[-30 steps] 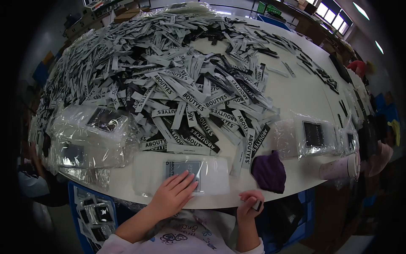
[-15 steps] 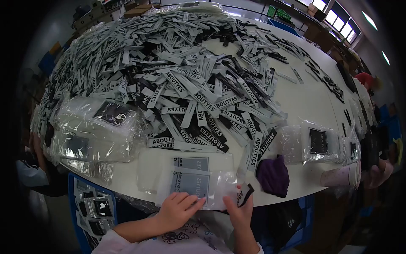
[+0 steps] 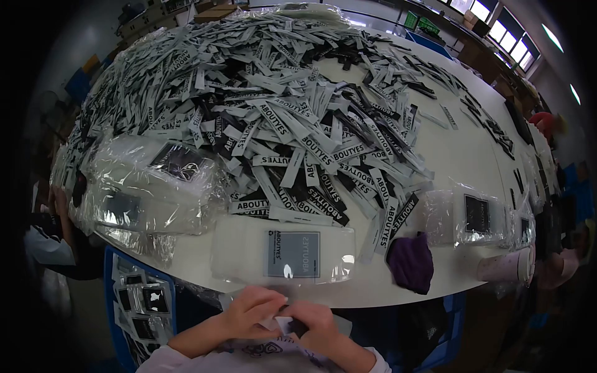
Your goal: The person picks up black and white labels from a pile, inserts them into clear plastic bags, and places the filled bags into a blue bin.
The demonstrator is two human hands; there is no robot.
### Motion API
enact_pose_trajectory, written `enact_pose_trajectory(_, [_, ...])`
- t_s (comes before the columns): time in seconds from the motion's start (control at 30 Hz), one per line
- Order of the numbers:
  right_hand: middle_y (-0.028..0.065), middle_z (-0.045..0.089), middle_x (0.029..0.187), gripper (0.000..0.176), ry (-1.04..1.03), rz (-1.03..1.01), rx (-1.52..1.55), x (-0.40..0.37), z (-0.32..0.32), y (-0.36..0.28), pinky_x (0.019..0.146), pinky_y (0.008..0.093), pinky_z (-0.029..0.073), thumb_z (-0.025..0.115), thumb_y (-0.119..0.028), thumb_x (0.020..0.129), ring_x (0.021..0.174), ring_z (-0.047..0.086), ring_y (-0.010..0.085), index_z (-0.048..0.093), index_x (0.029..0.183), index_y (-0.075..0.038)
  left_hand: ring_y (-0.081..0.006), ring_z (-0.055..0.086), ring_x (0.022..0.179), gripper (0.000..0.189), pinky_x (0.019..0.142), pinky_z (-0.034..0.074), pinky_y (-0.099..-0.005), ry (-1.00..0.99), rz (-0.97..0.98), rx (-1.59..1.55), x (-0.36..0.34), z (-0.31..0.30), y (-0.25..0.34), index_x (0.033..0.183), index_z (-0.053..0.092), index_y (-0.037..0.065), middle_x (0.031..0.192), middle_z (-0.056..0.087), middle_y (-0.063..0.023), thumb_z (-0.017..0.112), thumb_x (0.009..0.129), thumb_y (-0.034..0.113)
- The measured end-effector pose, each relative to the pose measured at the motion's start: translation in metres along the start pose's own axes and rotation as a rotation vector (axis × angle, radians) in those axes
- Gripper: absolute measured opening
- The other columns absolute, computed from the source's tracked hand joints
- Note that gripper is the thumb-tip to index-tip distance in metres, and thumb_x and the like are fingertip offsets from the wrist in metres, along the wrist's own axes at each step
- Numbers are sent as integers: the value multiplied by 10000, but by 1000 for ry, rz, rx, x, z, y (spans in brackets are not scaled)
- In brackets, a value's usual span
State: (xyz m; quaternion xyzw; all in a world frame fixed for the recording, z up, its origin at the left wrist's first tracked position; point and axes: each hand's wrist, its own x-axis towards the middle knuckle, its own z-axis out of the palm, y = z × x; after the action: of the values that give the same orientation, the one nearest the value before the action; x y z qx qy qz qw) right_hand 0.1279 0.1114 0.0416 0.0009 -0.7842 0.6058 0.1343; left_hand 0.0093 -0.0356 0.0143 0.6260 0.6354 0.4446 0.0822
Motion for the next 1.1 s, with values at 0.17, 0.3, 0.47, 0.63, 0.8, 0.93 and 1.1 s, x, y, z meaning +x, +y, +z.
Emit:
enact_pose_trajectory(0.17, [58,592,744,183,24,218,396,17,3,-14,567,232,428,708,-73,693,652,557,112,613,844,-33,-255,534,941,634,699,413,-353,166,-138,-173,-2,-9,-2,1204,467,48,1155,515,-96,692,630,192])
enact_pose_trajectory(0.3, [41,566,702,258,1,199,146,-1,1,25,558,225,415,739,-118,675,627,538,121,592,863,-20,-258,524,958,646,717,406,-357,9,-49,2,2,-16,-1,1221,454,35,1153,512,-107,671,625,157])
enact_pose_trajectory(0.47, [40,545,714,228,445,-104,245,-12,-7,34,542,248,416,679,-203,761,560,479,137,511,811,-57,-254,484,1013,728,760,357,-350,-11,-92,115,0,-23,-5,1263,410,38,1212,464,-125,679,609,208])
enact_pose_trajectory(0.63, [65,525,761,381,784,-298,762,29,5,-22,627,357,469,360,-435,917,569,514,169,431,837,-69,-260,426,1082,909,813,302,-380,68,-187,154,10,-4,-3,1290,345,13,1296,364,-156,734,537,341])
enact_pose_trajectory(0.8, [154,492,1229,436,-93,-116,53,31,-7,0,1040,474,177,281,-308,945,1187,413,306,351,1244,1,-282,431,1065,973,810,305,-378,136,-111,203,14,-1,-5,1298,315,-13,1275,379,-162,750,514,366])
enact_pose_trajectory(0.93, [163,497,1214,410,303,140,366,30,16,-15,1036,422,197,515,-120,852,1227,339,272,425,1226,23,-284,430,1067,986,806,313,-378,232,-112,1,10,5,-1,1304,309,-15,1269,381,-167,752,509,364])
enact_pose_trajectory(1.1, [40,625,901,326,130,-174,-448,19,-10,-10,817,358,384,705,-157,671,873,533,243,608,953,-26,-276,445,1053,987,807,328,-372,144,-145,31,15,-8,-2,1299,315,-28,1239,402,-165,755,505,360])
